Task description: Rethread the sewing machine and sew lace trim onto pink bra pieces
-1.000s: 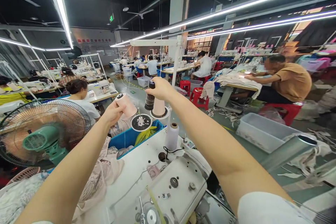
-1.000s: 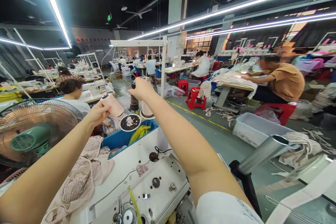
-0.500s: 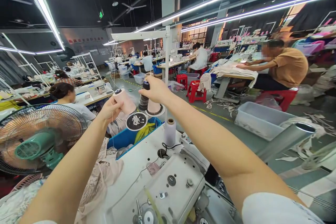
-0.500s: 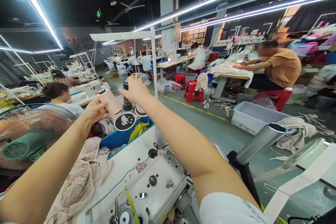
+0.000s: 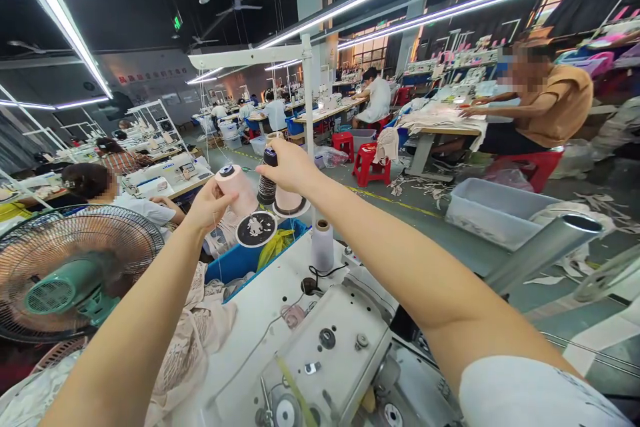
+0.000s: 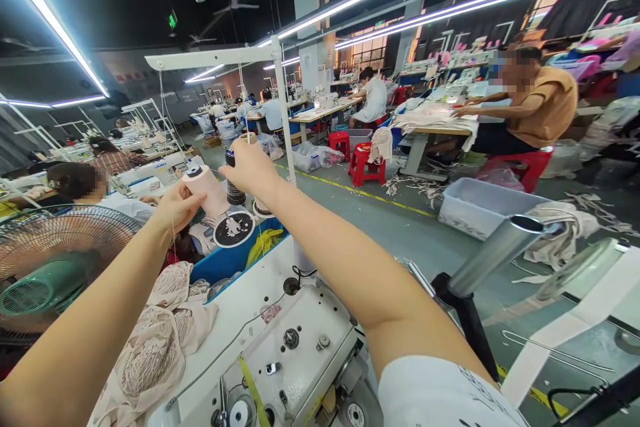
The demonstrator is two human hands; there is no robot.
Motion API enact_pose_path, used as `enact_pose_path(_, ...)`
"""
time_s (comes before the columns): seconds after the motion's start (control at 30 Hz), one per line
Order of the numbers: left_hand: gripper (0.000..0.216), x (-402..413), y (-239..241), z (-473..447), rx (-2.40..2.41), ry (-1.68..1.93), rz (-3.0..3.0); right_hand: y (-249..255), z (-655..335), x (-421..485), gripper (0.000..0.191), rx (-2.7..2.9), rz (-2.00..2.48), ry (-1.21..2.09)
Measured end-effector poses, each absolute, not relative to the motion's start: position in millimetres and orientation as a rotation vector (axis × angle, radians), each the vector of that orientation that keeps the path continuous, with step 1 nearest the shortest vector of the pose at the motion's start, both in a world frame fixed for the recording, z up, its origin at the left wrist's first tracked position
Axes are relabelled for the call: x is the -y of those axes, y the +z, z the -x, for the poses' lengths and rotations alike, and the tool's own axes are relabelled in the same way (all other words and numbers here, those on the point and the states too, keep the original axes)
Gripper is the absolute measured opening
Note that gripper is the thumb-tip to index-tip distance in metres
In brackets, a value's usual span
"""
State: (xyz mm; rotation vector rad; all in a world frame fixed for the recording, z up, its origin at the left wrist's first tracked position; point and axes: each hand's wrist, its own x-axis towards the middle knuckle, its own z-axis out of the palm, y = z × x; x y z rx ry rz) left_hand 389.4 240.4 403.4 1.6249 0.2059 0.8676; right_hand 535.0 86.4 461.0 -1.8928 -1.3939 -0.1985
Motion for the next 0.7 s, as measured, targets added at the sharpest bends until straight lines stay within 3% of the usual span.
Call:
enact_pose_path(0.23,0.058,-249,406,-390,-0.174,0.958,-1.674,462,-537,-81,0.031,1.377,1.906,-0.181)
enact_pose_path(0.53,0.066,-257,350,-389,-0.380,0.698,-1.621,459,-538,-84,0.028,1.402,1.861,-0.182)
enact_pose_path(0.7,0.069,-261,344,-388,-0.426,0.591,-1.621,458,-543,-82,0.030,1.388,1.873,-0.182)
